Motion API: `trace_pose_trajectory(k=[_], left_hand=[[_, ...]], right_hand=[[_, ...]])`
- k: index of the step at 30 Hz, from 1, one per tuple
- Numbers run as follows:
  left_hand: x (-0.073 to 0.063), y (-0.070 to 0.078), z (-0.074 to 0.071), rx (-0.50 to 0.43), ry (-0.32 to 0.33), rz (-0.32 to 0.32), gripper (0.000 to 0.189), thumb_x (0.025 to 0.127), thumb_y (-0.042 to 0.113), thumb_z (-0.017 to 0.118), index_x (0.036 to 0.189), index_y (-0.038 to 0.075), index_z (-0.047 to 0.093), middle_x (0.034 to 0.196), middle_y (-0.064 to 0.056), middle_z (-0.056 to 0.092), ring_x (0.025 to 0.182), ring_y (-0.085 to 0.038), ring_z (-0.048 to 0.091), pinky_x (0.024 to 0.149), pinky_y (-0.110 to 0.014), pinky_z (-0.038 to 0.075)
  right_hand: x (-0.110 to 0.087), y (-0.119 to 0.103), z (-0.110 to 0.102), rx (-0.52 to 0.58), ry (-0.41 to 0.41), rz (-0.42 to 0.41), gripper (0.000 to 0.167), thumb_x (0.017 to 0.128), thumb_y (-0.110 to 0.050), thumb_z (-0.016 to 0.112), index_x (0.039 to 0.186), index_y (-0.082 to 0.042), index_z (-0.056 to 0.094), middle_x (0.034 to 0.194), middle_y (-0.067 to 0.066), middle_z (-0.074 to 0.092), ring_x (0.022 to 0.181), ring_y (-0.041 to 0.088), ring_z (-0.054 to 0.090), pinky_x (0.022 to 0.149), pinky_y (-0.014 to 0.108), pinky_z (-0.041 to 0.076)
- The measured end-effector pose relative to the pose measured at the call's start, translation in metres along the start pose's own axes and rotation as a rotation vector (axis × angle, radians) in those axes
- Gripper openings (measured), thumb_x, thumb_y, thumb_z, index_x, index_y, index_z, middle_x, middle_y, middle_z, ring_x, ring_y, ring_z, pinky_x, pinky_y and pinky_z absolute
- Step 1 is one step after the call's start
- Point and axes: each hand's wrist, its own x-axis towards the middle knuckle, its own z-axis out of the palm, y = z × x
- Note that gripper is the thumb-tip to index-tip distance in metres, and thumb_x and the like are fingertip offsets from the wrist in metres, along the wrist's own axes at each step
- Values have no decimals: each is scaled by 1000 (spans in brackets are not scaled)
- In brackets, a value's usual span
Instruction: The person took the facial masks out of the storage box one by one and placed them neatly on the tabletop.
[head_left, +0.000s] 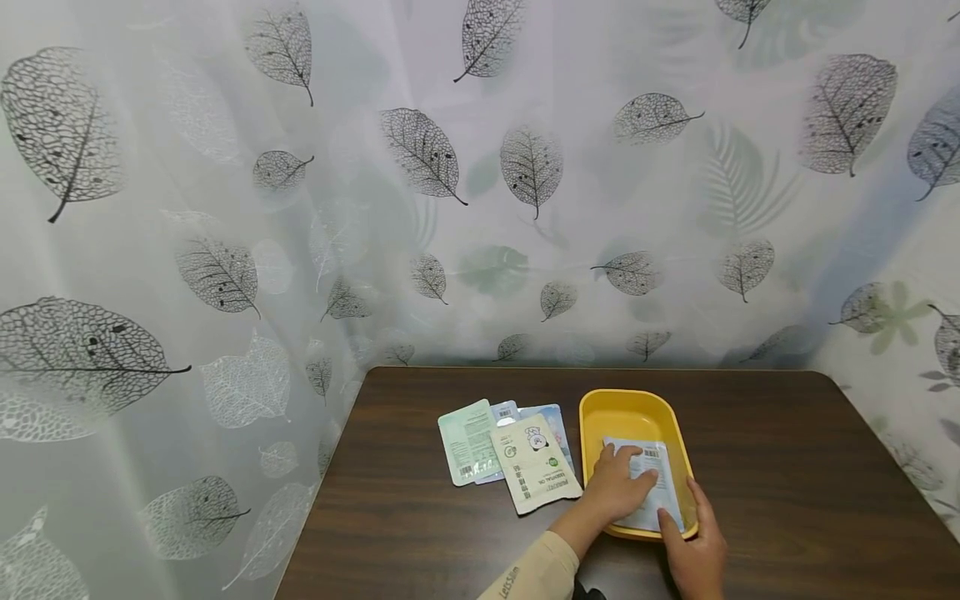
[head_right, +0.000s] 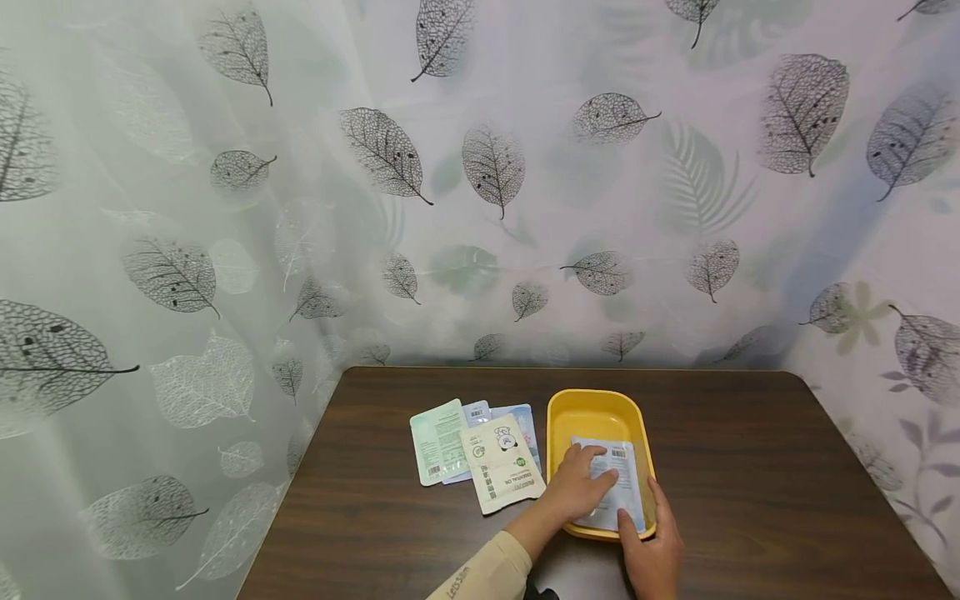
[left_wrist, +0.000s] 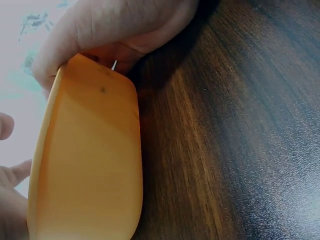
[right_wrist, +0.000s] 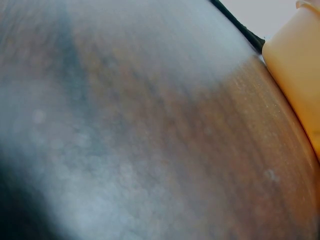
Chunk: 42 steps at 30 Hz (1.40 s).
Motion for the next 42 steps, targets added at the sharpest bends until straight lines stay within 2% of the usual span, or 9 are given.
trace_pose_trajectory(k=[8, 13, 17, 21, 25, 28, 35, 42], left_hand=[[-1, -1, -1, -96, 40, 0, 47, 86, 44, 74, 130, 34, 62, 161, -1, 38, 145, -28, 44, 113, -51, 44], [0, -4, -3, -124, 80, 49, 48, 83, 41, 77, 129, 35, 61, 161, 2, 37, 140, -25, 49, 111, -44, 46], [-1, -7, -6, -183, 120, 88, 48, 82, 36, 78, 127, 32, 62, 162, -4, 35, 136, -27, 52, 110, -42, 47], [0, -8, -8, -259, 138, 96, 46, 81, 30, 80, 125, 27, 64, 164, -12, 32, 135, -31, 55, 107, -40, 50], [1, -11, -10, -296, 117, 115, 46, 80, 25, 81, 123, 26, 64, 148, 0, 52, 123, -17, 60, 101, -30, 52], [1, -13, -10, -287, 92, 132, 49, 80, 25, 81, 126, 26, 63, 132, 9, 59, 111, -9, 58, 97, -25, 51], [0, -15, -9, -180, 66, 216, 54, 83, 27, 80, 133, 25, 61, 151, 5, 50, 133, -8, 50, 112, -29, 45], [3, -18, -9, -152, 34, 217, 55, 84, 30, 78, 136, 25, 61, 150, 5, 50, 129, -8, 52, 108, -27, 47]], right_hand=[[1, -2, 0, -11, -4, 17, 68, 91, -17, 73, 154, -24, 47, 148, 23, 54, 108, -20, 41, 85, -6, 27], [1, -2, -1, 14, -6, -6, 69, 91, -16, 74, 154, -20, 47, 148, 27, 53, 109, -18, 42, 86, -6, 27], [2, -1, -2, 27, 0, -12, 70, 90, -14, 75, 154, -20, 47, 147, 28, 53, 109, -20, 42, 86, -6, 28], [2, -3, -3, 11, -8, 1, 70, 91, -17, 74, 155, -22, 46, 147, 28, 54, 106, -21, 41, 84, -6, 28], [2, -3, -3, -10, -15, 11, 69, 91, -19, 74, 155, -23, 46, 147, 27, 54, 105, -22, 39, 84, -7, 26], [2, -2, -1, -12, -13, 20, 69, 92, -19, 74, 154, -24, 46, 148, 24, 54, 105, -22, 39, 84, -7, 26], [0, -3, 0, -17, -1, 12, 67, 92, -19, 74, 154, -24, 47, 147, 24, 55, 108, -16, 43, 84, -6, 27], [1, 0, 0, -18, 3, 8, 68, 91, -18, 74, 154, -25, 47, 148, 23, 55, 106, -21, 40, 84, -6, 27]])
